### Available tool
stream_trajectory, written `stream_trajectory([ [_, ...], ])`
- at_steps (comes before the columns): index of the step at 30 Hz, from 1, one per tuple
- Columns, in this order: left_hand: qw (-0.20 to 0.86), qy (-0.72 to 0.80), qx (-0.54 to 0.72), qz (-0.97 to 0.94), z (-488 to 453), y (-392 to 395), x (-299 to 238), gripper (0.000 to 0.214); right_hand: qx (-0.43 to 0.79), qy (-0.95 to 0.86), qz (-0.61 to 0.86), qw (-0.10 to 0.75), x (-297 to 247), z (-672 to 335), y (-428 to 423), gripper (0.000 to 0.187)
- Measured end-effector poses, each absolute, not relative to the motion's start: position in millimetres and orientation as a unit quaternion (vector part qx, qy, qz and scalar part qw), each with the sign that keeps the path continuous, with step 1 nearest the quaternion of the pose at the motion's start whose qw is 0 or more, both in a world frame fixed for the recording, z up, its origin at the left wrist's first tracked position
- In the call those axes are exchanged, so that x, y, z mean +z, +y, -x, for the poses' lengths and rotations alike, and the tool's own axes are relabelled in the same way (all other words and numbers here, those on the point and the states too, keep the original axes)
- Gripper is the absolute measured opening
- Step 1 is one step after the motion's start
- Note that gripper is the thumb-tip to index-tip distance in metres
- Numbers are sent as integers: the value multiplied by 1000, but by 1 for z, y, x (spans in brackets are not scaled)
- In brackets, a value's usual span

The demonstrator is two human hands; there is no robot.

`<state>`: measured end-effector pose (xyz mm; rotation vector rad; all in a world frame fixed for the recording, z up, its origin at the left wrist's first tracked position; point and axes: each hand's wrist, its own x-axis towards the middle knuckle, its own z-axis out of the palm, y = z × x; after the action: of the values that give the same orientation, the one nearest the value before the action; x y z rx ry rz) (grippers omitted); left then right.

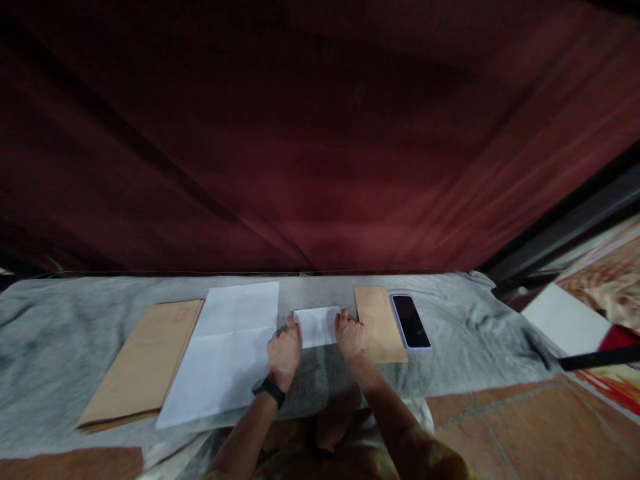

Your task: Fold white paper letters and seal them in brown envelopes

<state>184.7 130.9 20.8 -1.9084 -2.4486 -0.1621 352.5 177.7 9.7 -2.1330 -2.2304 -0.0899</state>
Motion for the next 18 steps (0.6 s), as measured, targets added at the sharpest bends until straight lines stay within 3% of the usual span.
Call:
stream_trajectory([
  [6,88,-682,-135,714,-193,115,18,34,-23,-724,688,36,10,-352,177,27],
  [11,90,-622,-205,750,-208,103,-13,48,-33,-737,674,35,9,-354,175,29],
  [18,59,-640,-198,740,-209,102,-32,59,-12,-733,678,51,9,-356,175,34],
])
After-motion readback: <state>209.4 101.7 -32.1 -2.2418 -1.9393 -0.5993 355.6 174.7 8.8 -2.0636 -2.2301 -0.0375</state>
